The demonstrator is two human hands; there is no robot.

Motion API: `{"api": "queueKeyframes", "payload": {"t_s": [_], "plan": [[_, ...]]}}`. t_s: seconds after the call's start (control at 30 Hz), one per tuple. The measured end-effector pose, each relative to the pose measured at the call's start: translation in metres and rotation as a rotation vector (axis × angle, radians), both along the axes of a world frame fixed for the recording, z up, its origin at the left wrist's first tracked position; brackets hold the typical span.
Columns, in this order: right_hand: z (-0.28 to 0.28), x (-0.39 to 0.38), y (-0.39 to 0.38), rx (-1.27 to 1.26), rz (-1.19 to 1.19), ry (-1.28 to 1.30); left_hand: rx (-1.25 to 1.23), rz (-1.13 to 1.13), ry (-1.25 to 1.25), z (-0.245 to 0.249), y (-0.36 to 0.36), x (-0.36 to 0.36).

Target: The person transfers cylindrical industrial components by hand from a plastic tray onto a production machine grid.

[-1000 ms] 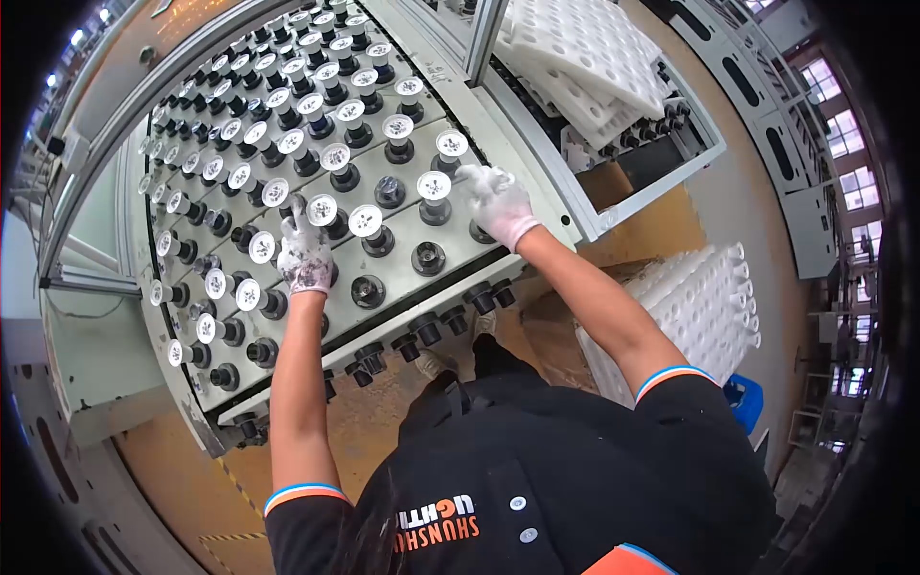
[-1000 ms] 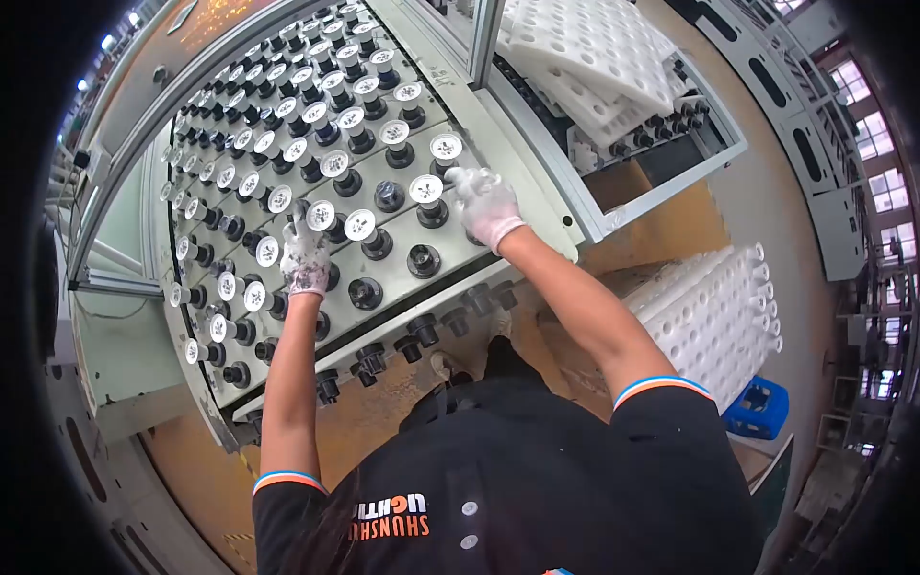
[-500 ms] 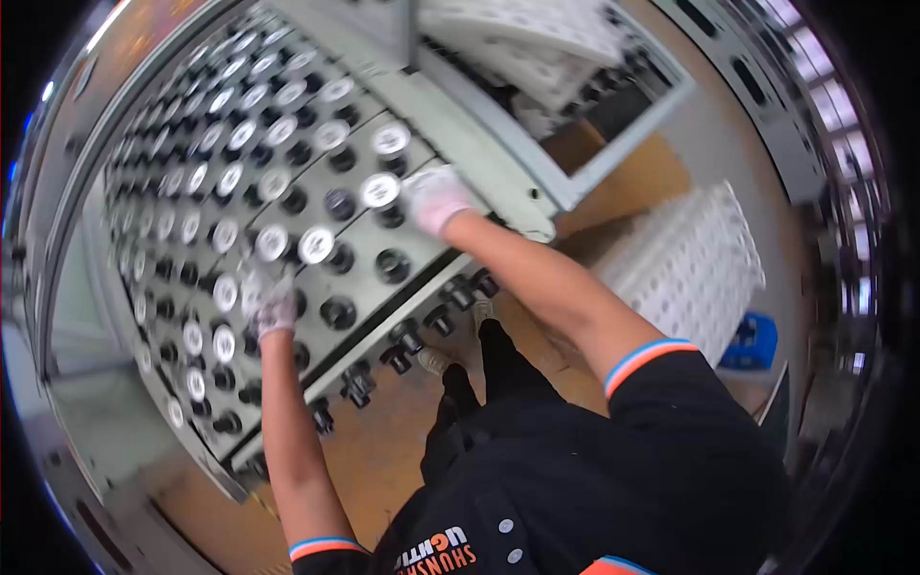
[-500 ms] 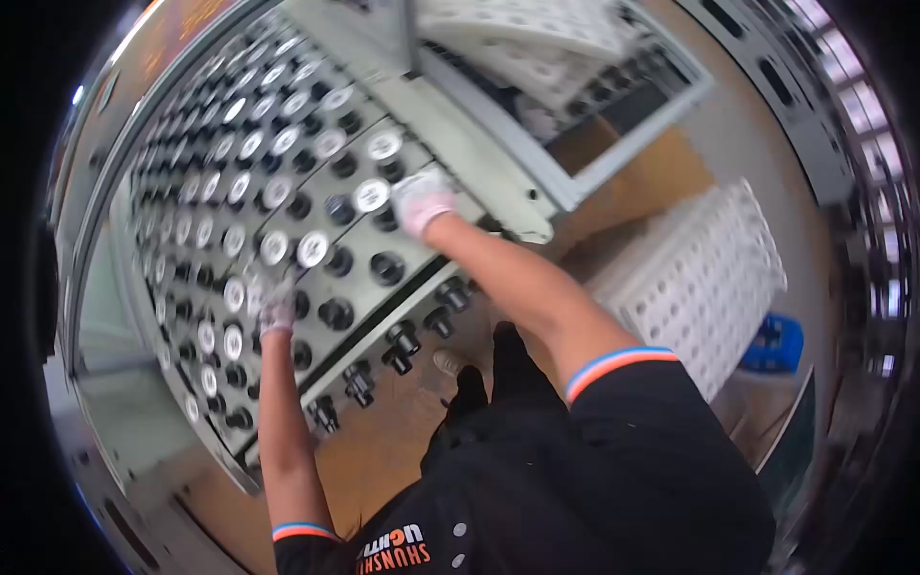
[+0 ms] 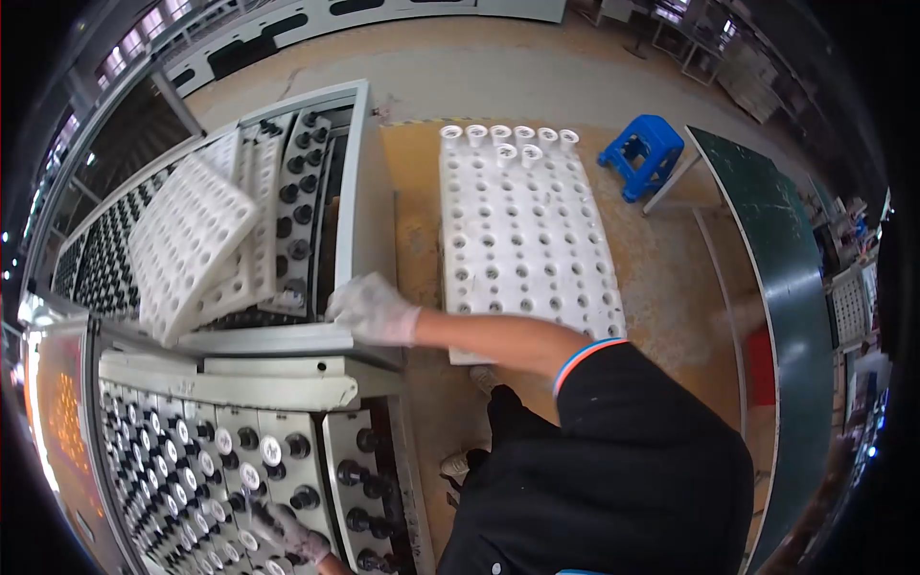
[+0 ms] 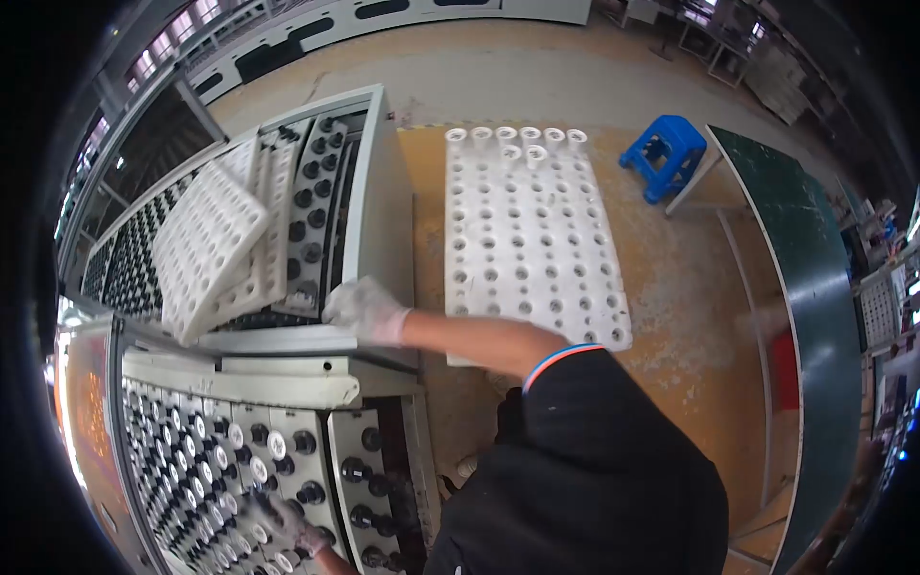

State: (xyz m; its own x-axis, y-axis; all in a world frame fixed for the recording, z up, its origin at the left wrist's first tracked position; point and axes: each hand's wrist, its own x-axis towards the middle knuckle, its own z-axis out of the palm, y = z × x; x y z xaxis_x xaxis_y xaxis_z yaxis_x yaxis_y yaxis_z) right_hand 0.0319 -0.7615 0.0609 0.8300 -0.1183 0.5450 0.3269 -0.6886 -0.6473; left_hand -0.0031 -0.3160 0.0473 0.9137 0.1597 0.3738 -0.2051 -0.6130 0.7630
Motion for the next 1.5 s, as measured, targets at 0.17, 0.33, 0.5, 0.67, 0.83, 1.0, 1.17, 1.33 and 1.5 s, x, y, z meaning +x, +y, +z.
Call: {"api": "queueKeyframes", "payload": {"t_s": [0.17, 0.33, 0.5, 0.67, 0.83, 1.0, 1.17, 1.33, 1.5], "plan": [[-0.027, -0.057, -0.264, -0.147, -0.52, -0.028, -0.146, -0.624, 0.393, 0.036, -0.262, 0.041], [-0.032, -0.107, -0.396, -0.43, -0.752, 0.497, -0.14, -1.023, 0.476, 0.047, -0.492, 0.076], [-0.107, -0.109, -0.443, -0.913, -0.232, 1.197, 0.482, -1.174, -0.174, 0.044, -0.673, 0.121], [-0.05, -0.101, -0.418, -0.514, -0.531, 0.827, 0.778, -1.197, -0.373, 0.016, -0.782, 0.149], [-0.058, -0.111, -0.419, -0.546, -0.596, 0.641, 0.957, -1.41, -0.19, -0.005, -0.82, 0.161], [-0.147, -0.129, -0.439, -0.176, -0.565, 0.472, 0.817, -1.45, -0.468, -0.004, -0.808, 0.161], [-0.135, -0.128, -0.457, -0.438, -0.614, 0.62, 0.31, -1.362, -0.335, 0.044, -0.745, 0.126], [-0.092, -0.105, -0.451, -0.608, -0.496, 0.452, -0.165, -1.114, -0.012, 0.036, -0.588, 0.047], [-0.033, -0.07, -0.43, -0.821, -0.517, 0.943, -0.414, -0.604, 0.569, 0.046, -0.382, -0.011]]}}
